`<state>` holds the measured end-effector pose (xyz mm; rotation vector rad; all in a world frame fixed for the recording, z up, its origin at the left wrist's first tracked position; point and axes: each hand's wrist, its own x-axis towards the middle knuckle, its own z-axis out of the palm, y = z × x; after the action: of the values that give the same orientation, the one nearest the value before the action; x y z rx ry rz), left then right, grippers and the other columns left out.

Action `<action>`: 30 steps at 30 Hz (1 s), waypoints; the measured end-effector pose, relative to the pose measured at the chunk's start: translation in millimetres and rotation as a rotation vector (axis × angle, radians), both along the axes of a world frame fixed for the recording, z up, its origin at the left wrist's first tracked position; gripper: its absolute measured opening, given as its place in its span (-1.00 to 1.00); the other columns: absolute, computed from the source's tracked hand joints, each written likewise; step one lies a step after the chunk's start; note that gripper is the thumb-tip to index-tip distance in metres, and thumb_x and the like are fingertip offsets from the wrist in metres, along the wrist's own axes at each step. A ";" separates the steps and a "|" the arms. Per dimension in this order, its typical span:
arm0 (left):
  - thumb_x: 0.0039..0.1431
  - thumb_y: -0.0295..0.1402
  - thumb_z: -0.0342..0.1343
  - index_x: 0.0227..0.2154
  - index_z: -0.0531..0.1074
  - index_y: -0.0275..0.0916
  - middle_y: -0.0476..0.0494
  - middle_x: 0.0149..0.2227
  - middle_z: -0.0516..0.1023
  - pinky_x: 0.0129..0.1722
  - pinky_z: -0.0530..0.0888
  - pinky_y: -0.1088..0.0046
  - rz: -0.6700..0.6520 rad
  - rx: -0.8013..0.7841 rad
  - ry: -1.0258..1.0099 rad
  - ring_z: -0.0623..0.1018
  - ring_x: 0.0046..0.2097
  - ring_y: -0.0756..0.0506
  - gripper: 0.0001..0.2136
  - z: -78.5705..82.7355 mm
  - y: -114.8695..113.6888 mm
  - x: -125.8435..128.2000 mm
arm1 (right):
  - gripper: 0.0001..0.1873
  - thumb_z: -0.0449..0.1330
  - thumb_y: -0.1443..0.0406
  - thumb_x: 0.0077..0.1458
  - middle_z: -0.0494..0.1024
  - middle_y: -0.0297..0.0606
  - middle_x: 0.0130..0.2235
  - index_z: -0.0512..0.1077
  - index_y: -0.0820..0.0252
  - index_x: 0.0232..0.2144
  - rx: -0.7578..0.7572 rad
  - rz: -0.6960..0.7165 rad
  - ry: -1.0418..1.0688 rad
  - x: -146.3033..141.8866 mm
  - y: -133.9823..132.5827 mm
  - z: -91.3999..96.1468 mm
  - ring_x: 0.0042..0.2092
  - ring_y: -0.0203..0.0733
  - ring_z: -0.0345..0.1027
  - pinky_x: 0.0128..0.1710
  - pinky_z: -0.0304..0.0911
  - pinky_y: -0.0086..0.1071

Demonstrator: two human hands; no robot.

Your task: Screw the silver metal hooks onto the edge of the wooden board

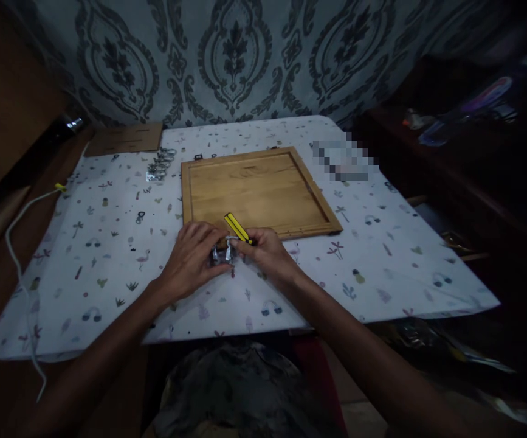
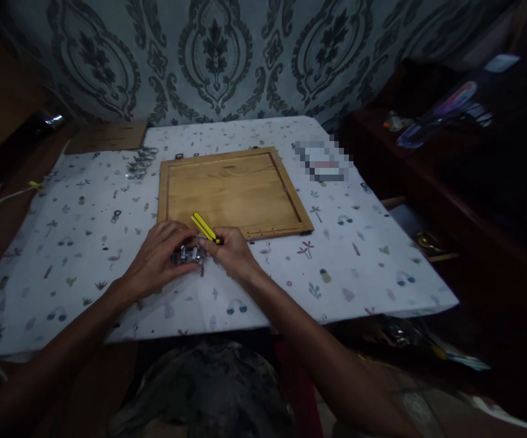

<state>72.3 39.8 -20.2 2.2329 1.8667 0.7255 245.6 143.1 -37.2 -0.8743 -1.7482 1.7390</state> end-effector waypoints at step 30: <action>0.22 -0.20 0.32 -0.10 0.46 -0.21 -0.20 -0.10 0.52 0.09 0.41 0.02 0.052 -0.080 0.142 0.48 -0.02 -0.30 -0.71 5.1 4.1 4.1 | -0.69 0.19 0.00 0.33 0.67 -0.30 -0.30 0.24 0.03 -0.22 0.239 -0.358 0.309 10.3 -16.0 15.1 -0.28 -0.20 0.54 -0.23 0.47 -0.29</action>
<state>76.3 43.9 -15.1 2.2469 1.9869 0.5014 255.9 127.1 -22.1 -0.7180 -1.4554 1.3211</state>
